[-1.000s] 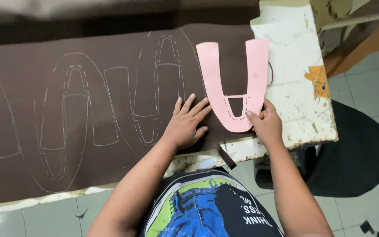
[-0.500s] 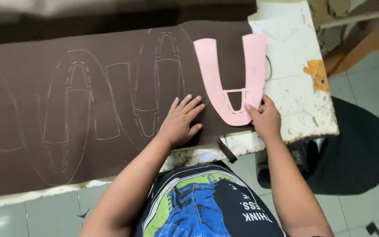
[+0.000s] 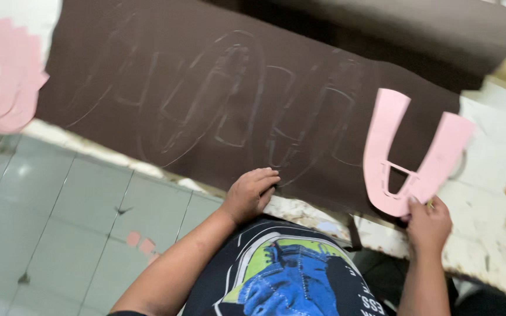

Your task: The person places pink paper shoe pattern pieces on a sheet of brown paper and traces around their inner edges with a pencil, repositioning each pattern to complete the outline. They stack finished patterns aside and continue tracing additional pieces on the brown paper.

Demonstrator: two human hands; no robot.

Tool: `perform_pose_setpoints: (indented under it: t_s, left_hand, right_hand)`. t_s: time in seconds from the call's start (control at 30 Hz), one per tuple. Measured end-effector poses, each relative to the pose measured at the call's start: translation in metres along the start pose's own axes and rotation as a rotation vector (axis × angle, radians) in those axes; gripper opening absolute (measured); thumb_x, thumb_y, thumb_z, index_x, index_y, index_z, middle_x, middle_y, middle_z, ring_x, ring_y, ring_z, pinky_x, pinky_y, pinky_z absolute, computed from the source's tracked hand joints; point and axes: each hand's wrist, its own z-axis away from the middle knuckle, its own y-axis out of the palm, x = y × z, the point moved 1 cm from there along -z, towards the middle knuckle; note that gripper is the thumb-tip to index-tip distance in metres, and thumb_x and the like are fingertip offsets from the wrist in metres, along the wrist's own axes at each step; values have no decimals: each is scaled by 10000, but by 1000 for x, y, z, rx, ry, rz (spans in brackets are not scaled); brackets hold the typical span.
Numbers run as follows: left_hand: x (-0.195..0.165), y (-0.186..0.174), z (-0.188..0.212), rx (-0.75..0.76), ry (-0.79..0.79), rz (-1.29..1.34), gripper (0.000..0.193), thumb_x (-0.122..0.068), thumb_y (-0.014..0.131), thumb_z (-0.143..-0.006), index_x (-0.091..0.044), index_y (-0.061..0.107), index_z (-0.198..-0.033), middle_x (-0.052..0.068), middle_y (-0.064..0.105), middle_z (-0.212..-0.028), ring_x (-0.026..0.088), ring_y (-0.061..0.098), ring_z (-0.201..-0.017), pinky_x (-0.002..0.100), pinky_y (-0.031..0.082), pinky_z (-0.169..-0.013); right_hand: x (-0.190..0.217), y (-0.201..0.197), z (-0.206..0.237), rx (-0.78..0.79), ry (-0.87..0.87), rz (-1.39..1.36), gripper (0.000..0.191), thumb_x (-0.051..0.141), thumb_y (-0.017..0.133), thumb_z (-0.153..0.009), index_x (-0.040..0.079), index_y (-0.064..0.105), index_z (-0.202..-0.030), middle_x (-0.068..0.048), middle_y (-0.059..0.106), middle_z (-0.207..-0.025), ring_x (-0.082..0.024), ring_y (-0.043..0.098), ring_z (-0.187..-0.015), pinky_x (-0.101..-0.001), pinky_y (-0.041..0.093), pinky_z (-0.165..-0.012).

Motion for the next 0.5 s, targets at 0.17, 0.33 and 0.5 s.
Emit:
perform_pose_setpoints:
  t_s: [0.17,0.33,0.5]
  left_hand:
    - [25,-49,24,-225,-166,-94,268,-130,691,-891,-59,716,-1148,120,689,-1275,312,637,-1216,452,484,-1051]
    - [66,-113,29,-377,-267,-215,277,-142,667,-900,-56,713,-1159,135,674,-1295,328,610,-1228,469,452,-1068]
    - [118,-185,25,-450,-300,-255,310,-158,669,-891,-51,705,-1180,145,653,-1318,365,591,-1240,476,450,-1070]
  right_hand:
    - [5,26,20,60,108,-73,304,109,675,-1021,-55,613,-1269,-43,688,-917,-93,613,-631,-225,415,-481]
    - [15,79,50,183,50,-105,359,51,653,-963,-32,620,-1311,-49,683,-878,-72,569,-592,-205,382,-458]
    - [25,130,91,146,89,-188,304,55,607,-991,-44,622,-1279,-48,670,-859,-69,501,-534,-211,375,-446]
